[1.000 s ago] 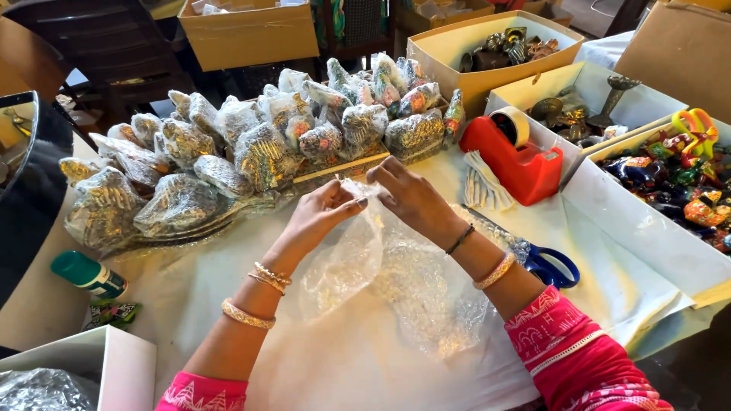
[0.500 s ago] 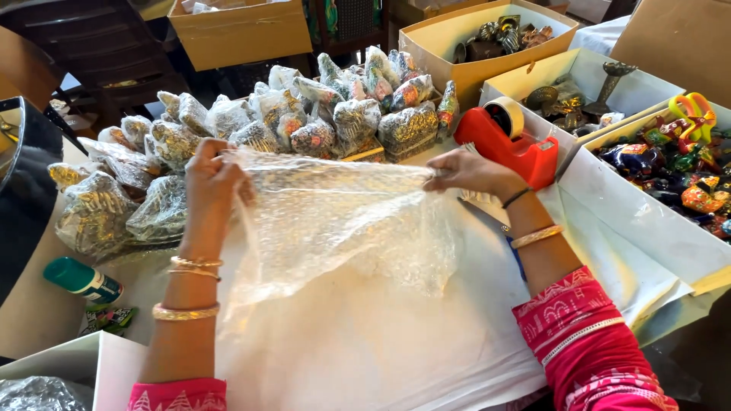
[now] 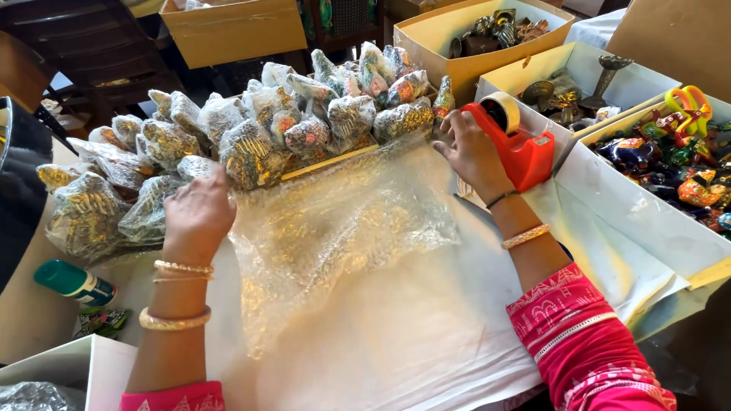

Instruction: Packing brass peacock figurines into bubble wrap and boxes.

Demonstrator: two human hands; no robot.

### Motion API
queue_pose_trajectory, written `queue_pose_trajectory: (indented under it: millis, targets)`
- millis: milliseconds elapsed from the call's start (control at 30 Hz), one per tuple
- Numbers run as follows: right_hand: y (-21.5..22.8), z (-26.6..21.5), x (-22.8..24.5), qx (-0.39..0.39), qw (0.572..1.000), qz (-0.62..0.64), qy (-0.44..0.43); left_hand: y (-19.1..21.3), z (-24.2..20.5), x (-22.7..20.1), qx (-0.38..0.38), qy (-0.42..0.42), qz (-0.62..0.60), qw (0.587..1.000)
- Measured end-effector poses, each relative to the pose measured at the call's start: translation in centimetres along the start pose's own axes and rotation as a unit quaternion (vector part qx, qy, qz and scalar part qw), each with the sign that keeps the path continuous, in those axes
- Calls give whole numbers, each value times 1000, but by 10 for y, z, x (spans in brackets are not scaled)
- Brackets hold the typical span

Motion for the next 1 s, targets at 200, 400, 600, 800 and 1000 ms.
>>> queue_pose_trajectory:
  millis: [200,400,600,800,1000]
  targets:
    - [16,-28,50,508,861,-15,9,34,-20,-64,-150,-189,-124,962]
    - [-15,-45,11,543,824,-134,94,-55,4,-37,199,-303,-195,911]
    - [15,-22,-33,565,808,-160,-44,-85,4,19,358,-86,-360,857]
    - [27,-16,-49,557,806,-177,-89,-53,-2,20,318,-75,-224,918]
    - [42,-16,-12,416,846,-306,-135,-97,9,54,-15,-97,35,995]
Point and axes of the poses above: each hand's wrist, its own z-axis towards the middle knuckle, its own y-axis out of the back of the hand, x = y × z, the point moved 1 cm from there along z, towards the middle knuckle, and after that the axes turned 15 degrees about -y, right-handed, at the moved point
